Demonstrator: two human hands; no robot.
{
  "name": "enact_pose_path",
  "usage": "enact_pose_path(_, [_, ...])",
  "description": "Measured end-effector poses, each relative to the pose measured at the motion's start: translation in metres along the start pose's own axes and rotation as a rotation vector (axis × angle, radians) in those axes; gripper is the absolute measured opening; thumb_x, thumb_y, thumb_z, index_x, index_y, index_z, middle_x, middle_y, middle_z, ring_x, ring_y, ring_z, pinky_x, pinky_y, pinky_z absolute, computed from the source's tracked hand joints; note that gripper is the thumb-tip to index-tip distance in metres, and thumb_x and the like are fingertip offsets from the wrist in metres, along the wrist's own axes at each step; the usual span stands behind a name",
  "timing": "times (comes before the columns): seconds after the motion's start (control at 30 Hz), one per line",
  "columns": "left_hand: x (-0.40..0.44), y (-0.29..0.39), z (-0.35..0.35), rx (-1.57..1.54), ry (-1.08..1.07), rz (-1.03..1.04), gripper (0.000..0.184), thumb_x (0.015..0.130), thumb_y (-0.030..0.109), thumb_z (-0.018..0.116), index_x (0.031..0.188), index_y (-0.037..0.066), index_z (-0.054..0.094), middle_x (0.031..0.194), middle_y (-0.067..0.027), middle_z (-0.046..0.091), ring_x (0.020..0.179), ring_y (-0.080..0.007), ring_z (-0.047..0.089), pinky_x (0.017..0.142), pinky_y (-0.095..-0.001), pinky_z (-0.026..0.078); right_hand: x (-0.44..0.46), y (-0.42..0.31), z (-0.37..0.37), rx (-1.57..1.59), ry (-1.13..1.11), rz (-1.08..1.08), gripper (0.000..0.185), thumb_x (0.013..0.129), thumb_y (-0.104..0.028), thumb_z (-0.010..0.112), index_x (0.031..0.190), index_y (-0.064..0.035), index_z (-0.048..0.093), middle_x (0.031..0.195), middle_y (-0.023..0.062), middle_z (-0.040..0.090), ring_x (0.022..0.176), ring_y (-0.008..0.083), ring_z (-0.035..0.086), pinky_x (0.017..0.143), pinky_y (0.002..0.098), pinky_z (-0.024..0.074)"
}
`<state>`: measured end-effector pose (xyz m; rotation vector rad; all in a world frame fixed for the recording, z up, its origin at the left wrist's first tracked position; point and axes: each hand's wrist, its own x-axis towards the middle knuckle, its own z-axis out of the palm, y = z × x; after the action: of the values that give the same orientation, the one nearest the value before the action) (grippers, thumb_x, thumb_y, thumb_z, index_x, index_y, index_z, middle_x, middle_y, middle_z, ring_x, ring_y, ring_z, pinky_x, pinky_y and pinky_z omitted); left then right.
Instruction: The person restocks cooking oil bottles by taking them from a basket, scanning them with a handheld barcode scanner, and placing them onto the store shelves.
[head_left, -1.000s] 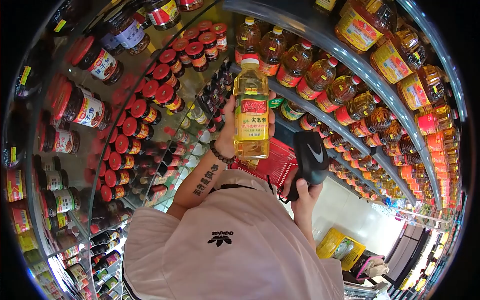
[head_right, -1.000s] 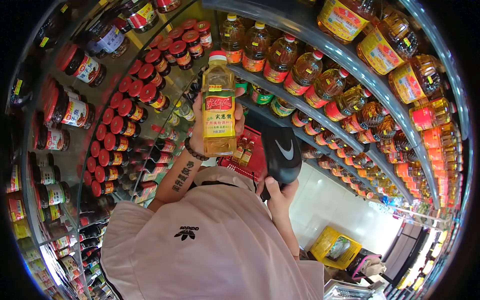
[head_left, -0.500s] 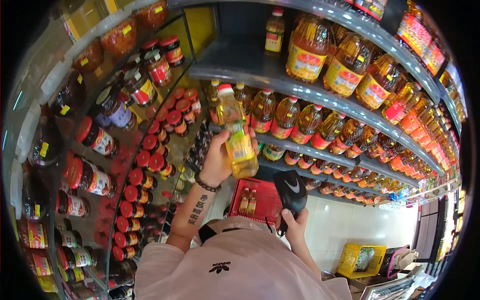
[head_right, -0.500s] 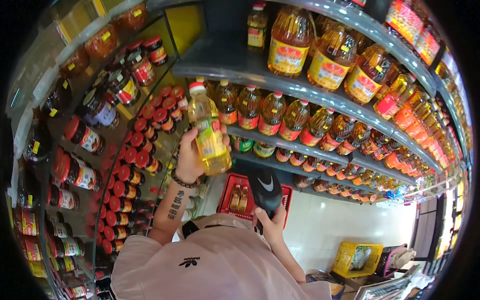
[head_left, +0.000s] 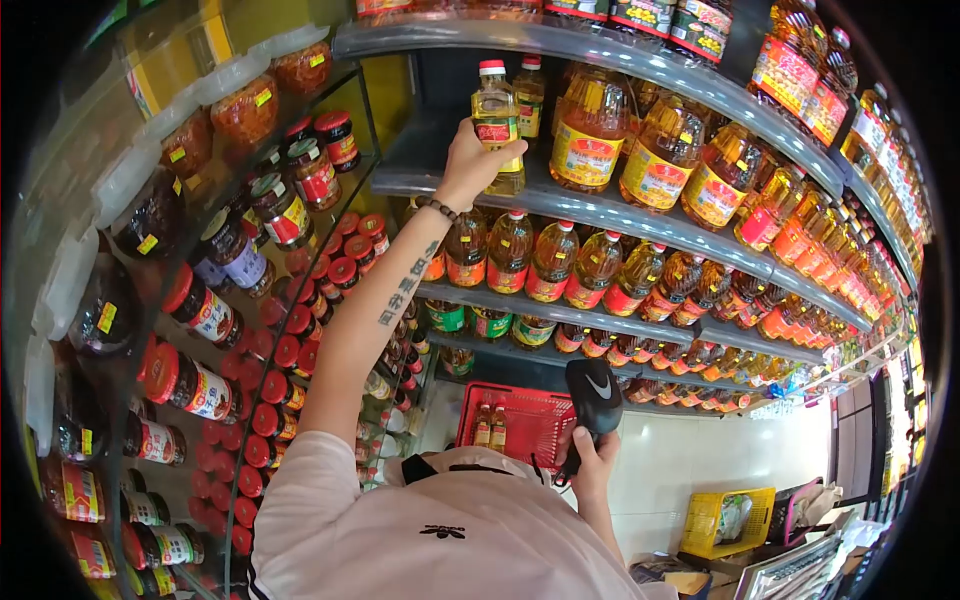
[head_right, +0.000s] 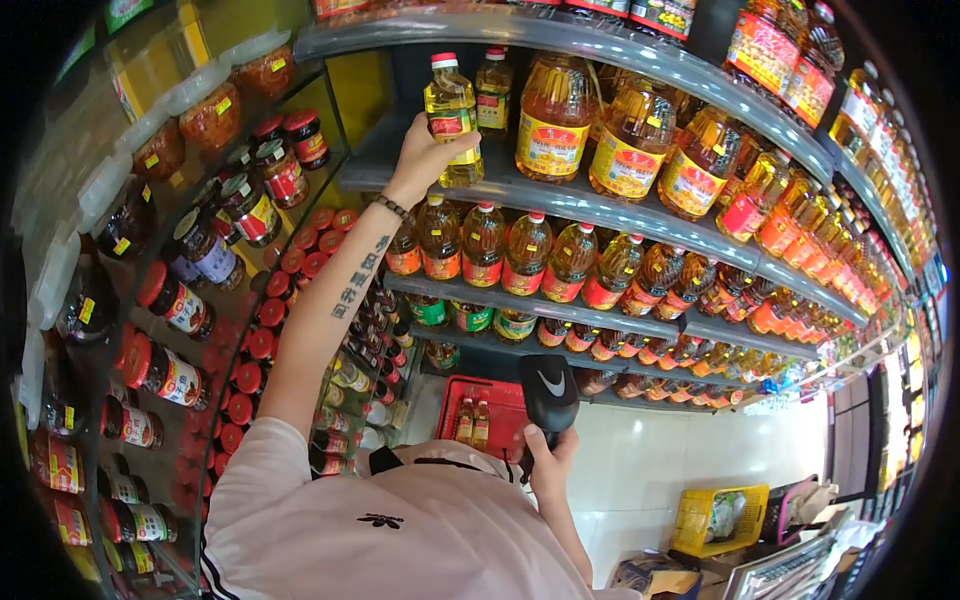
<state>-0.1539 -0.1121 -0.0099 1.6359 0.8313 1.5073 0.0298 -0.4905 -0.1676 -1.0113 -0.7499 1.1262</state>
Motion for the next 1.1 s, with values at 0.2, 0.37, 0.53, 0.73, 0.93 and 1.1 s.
enact_pose_path(0.2, [0.04,-0.027,0.015,0.242,0.034,0.184,0.072,0.072,0.02,0.086,0.123,-0.005,0.042,0.113,-0.0177,0.063,0.104,-0.0249,0.064,0.091,-0.0351,0.051,-0.005,0.005,-0.004,0.045,0.072,-0.026,0.024,0.09,-0.012,0.064,0.105,0.0011,0.051,0.076,0.0106,0.062,0.052,0.0139,0.057,0.046,0.0263,0.0472])
enact_pose_path(0.37, [0.058,-0.047,0.025,0.224,0.021,0.182,0.074,0.071,0.019,0.087,0.122,-0.003,0.037,0.113,-0.0182,0.061,0.106,-0.0256,0.063,0.091,-0.0358,0.051,-0.008,0.009,-0.002,0.049,0.123,-0.062,0.021,0.09,-0.01,0.062,0.104,0.0018,0.051,0.076,0.0104,0.062,0.053,0.0139,0.057,0.046,0.0266,0.0474])
enact_pose_path(0.53, [0.064,-0.064,0.034,0.227,0.005,0.152,0.076,0.071,0.018,0.087,0.122,-0.003,0.036,0.111,-0.0176,0.061,0.103,-0.0253,0.064,0.089,-0.0358,0.052,-0.009,0.011,-0.001,0.048,0.159,-0.044,0.02,0.091,-0.009,0.061,0.105,0.0018,0.05,0.075,0.0098,0.062,0.052,0.0134,0.057,0.046,0.0264,0.0475])
enact_pose_path(0.73, [0.072,-0.076,0.039,0.266,-0.018,0.168,0.075,0.072,0.022,0.086,0.122,-0.004,0.038,0.112,-0.0186,0.061,0.103,-0.0272,0.064,0.089,-0.0362,0.052,-0.007,0.013,-0.004,0.031,0.192,-0.026,0.018,0.091,-0.009,0.061,0.102,0.0017,0.051,0.074,0.0093,0.062,0.052,0.013,0.056,0.046,0.026,0.0474])
enact_pose_path(0.93, [0.067,-0.065,0.034,0.471,-0.072,0.138,0.063,0.072,0.028,0.085,0.112,-0.004,0.049,0.107,-0.0188,0.066,0.1,-0.0295,0.067,0.086,-0.037,0.054,-0.005,0.021,-0.011,0.011,0.185,-0.002,0.021,0.091,-0.009,0.062,0.106,0.0003,0.05,0.074,0.0089,0.062,0.051,0.0128,0.056,0.045,0.0255,0.0468])
enact_pose_path(1.1, [0.068,-0.066,0.038,0.463,-0.042,0.142,0.062,0.07,0.029,0.085,0.107,-0.005,0.049,0.105,-0.0209,0.067,0.099,-0.031,0.068,0.084,-0.0378,0.054,0.0,0.021,-0.014,0.004,0.182,0.005,0.026,0.091,-0.009,0.062,0.112,-0.0012,0.048,0.074,0.0088,0.062,0.05,0.013,0.056,0.045,0.0253,0.0464])
